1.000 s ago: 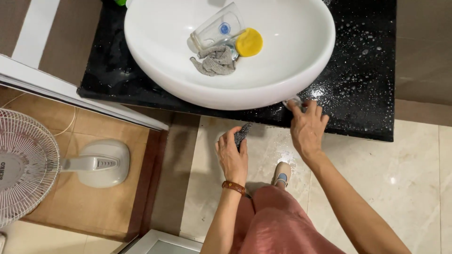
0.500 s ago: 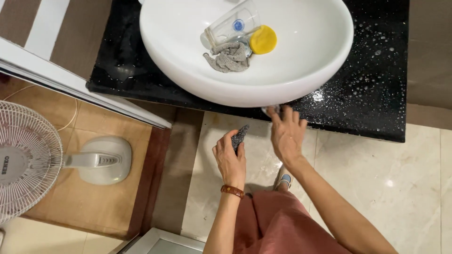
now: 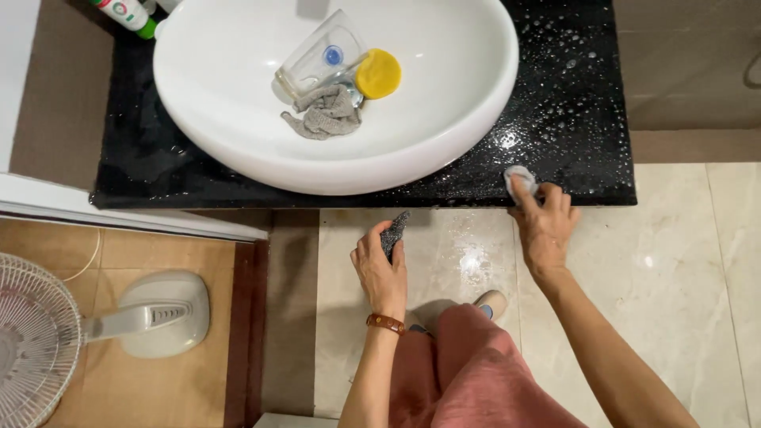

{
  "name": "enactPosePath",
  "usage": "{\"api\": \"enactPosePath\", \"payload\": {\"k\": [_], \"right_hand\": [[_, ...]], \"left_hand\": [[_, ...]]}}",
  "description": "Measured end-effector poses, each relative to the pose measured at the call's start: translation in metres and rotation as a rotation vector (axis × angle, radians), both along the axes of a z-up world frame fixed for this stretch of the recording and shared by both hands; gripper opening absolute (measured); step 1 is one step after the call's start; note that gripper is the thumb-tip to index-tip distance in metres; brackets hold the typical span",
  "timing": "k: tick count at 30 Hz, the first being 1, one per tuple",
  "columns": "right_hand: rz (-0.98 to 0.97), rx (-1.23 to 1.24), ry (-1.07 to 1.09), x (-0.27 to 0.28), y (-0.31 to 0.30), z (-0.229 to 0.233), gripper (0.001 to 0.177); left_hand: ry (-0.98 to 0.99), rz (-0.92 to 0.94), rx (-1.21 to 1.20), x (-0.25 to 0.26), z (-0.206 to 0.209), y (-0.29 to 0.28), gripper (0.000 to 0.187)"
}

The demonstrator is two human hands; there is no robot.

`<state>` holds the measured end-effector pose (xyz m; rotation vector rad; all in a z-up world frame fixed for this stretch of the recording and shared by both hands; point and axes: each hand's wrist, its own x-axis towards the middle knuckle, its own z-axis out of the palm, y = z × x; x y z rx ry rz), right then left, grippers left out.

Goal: Cleaning the black granite counter around a bathroom sink using a cloth and scrubbing pad.

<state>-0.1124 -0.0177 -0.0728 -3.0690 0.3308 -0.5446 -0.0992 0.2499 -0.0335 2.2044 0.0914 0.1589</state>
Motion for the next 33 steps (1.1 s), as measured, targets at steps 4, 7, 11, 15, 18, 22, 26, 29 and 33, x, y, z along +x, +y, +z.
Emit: {"api": "enactPosePath", "payload": {"k": [4,7,11,15,18,22,26,29,33], "right_hand": [[-0.051,0.207,-0.09,-0.003,0.007,0.014,0.062],[0.056,0.435,-0.123,0.02,0.055,0.018,0.052],[0.307,0.166,-0.111,0.044,0.096,0.012,0.064],[0.309,0.216,-0.076,0.037,0.061,0.005,0.063],[0.173,0.154,-0.037,0.009,-0.01,0.013,0.07],[0.023,0.01,-0.017,-0.014,-0.093,0.008,0.063],[-0.19,0.589,-0.062,-0.033,-0.153,0.037,0.045],[-0.154,0.366,-0.033,-0.044,-0.181,0.04,0.048],[-0.122,0.785,-0.307,-0.017,-0.179,0.035,0.031]], "left_hand": [[-0.06,-0.038,-0.006,0.002,-0.003,-0.016,0.039],[-0.048,-0.052,0.046,-0.001,0.0,-0.021,0.038],[0.042,-0.018,0.038,-0.002,0.009,-0.028,0.038],[0.055,-0.035,0.055,-0.002,0.001,-0.037,0.038],[0.012,-0.095,0.025,-0.001,0.013,-0.057,0.039],[-0.065,-0.186,0.047,0.002,0.022,-0.087,0.039],[-0.127,-0.288,0.04,0.012,0.034,-0.115,0.037],[-0.111,-0.316,0.044,0.019,0.044,-0.133,0.038],[-0.172,-0.349,0.067,0.037,0.047,-0.157,0.04]]}}
